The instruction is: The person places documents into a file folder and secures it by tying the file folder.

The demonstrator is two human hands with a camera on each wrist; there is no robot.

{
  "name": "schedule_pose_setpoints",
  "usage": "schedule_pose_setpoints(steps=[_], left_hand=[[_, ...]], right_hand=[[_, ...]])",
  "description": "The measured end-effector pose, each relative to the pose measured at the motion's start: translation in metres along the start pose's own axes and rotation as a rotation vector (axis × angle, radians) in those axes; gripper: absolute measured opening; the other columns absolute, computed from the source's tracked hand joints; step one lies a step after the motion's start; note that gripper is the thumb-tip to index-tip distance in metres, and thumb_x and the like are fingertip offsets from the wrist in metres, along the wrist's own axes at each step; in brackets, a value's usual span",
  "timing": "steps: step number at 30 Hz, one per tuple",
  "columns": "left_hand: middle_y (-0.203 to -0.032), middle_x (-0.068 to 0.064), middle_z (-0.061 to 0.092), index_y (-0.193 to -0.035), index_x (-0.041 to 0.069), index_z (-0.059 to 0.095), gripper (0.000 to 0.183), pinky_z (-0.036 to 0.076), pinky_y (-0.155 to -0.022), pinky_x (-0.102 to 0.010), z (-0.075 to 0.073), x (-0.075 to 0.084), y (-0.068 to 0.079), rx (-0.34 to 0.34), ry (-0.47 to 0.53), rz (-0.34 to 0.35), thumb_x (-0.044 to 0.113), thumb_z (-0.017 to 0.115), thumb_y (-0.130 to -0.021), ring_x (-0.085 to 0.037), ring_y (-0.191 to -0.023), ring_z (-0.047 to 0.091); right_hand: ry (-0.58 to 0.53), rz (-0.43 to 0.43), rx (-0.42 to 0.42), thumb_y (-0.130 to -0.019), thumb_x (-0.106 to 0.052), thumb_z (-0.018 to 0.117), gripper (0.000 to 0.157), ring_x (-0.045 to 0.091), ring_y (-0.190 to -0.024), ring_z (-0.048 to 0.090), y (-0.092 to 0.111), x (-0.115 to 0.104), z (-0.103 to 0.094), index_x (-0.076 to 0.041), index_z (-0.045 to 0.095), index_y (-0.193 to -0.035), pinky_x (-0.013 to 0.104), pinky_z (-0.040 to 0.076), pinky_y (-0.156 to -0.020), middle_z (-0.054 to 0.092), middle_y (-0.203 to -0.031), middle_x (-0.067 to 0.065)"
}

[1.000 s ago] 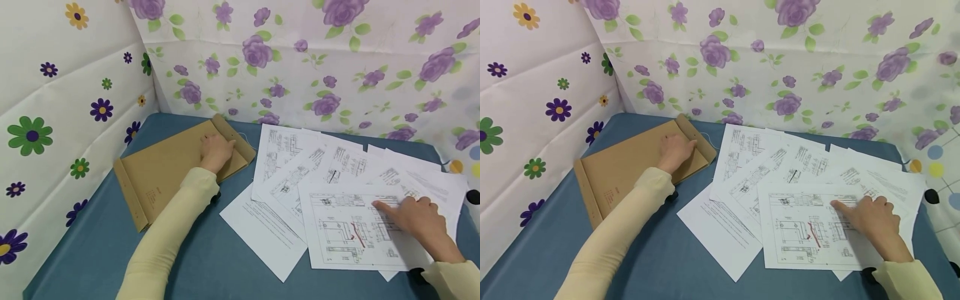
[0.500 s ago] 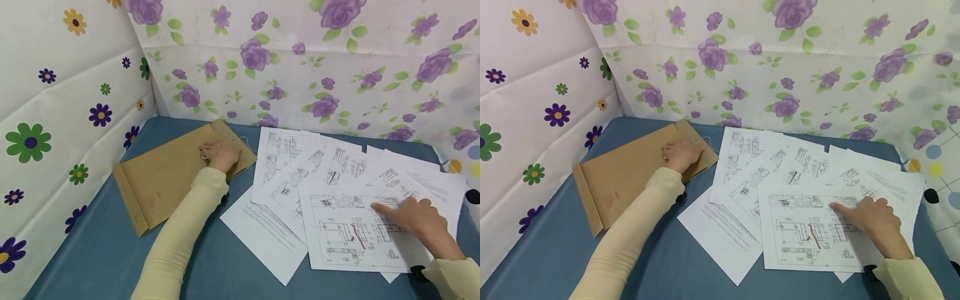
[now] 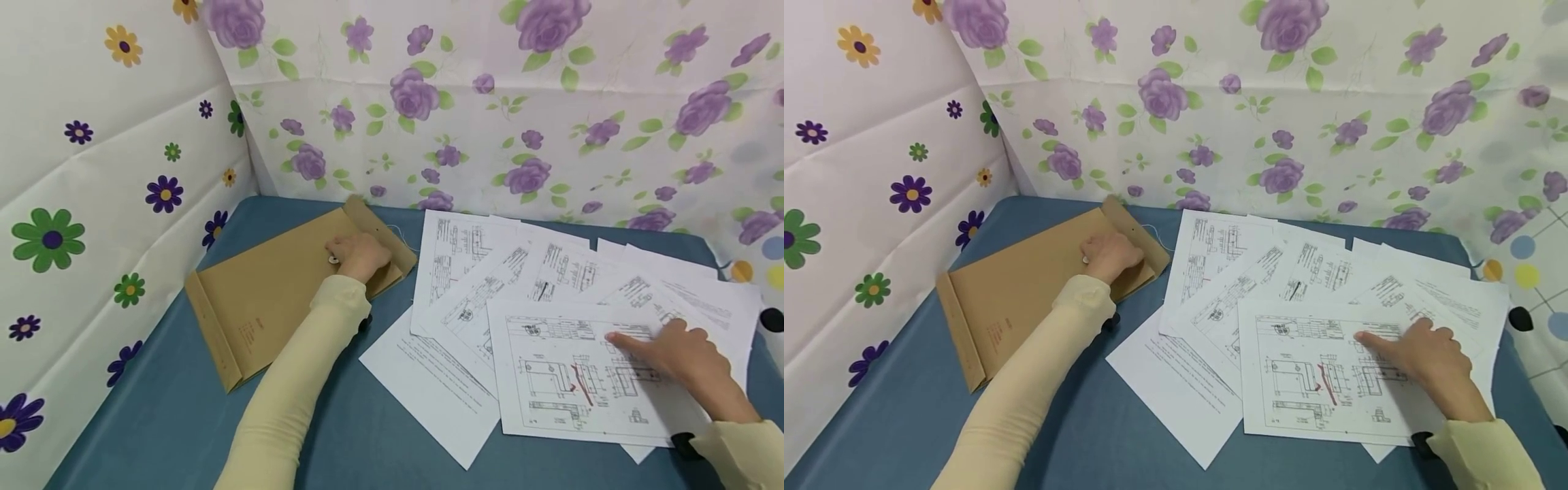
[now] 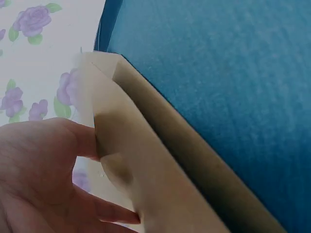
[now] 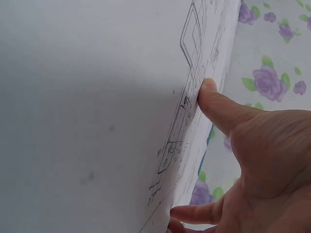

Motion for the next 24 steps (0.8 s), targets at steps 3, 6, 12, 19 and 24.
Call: schedule_pose_setpoints(steps=[3, 6, 12, 19, 24], left_hand=[[-0.098, -0.014, 0.061, -0.097, 0.011, 0.071, 0.040, 0.040, -0.088, -0.051, -0.001, 0.001, 0.005, -0.019, -0.023, 0.019, 0.046, 0.052, -0.097, -0.036, -0.097, 0.053], [-0.099, -0.013, 0.063, -0.106, 0.010, 0.071, 0.039, 0.044, -0.083, -0.048, -0.002, 0.005, 0.011, -0.025, -0.008, 0.062, 0.044, 0.054, -0.098, -0.032, -0.089, 0.056], [-0.111, -0.018, 0.068, -0.122, 0.004, 0.070, 0.037, 0.052, -0.089, -0.057, -0.002, 0.011, 0.022, -0.004, 0.017, 0.108, 0.031, 0.057, -0.101, -0.037, -0.095, 0.065], [-0.105, -0.017, 0.069, -0.112, 0.003, 0.072, 0.030, 0.056, -0.077, -0.050, -0.003, 0.017, 0.021, 0.032, -0.010, 0.111, 0.026, 0.059, -0.100, -0.030, -0.086, 0.065], [-0.114, -0.019, 0.066, -0.125, 0.008, 0.069, 0.037, 0.050, -0.086, -0.054, -0.004, 0.009, 0.019, -0.030, -0.081, 0.058, 0.032, 0.056, -0.101, -0.034, -0.093, 0.061]], right_hand=[[-0.011, 0.005, 0.002, -0.072, -0.090, 0.062, 0.133, 0.048, -0.078, 0.056, -0.003, 0.001, -0.001, 0.030, 0.034, -0.122, 0.055, 0.046, -0.059, 0.044, -0.096, 0.042], [-0.025, 0.013, 0.001, -0.072, -0.088, 0.065, 0.130, 0.046, -0.077, 0.056, -0.004, 0.001, -0.002, 0.029, 0.035, -0.120, 0.055, 0.046, -0.061, 0.044, -0.095, 0.040], [-0.064, 0.015, 0.067, -0.086, -0.060, 0.073, 0.102, 0.046, -0.080, 0.058, -0.001, 0.001, -0.010, 0.028, 0.037, -0.123, 0.057, 0.046, -0.065, 0.048, -0.103, 0.042], [-0.195, -0.061, 0.192, -0.089, -0.023, 0.075, 0.059, 0.043, -0.073, 0.060, 0.007, 0.012, -0.017, 0.023, 0.052, -0.116, 0.046, 0.045, -0.056, 0.057, -0.104, 0.042], [-0.232, -0.115, 0.280, -0.090, -0.019, 0.075, 0.041, 0.035, -0.063, 0.060, 0.011, 0.019, -0.022, 0.019, 0.065, -0.099, 0.036, 0.039, -0.048, 0.064, -0.086, 0.034]])
Point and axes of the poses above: each hand's wrist, its own y-axis away from the middle knuckle, its own z-axis out of the palm, x = y × z, the point moved 8 cm from there along -y, towards the middle knuckle
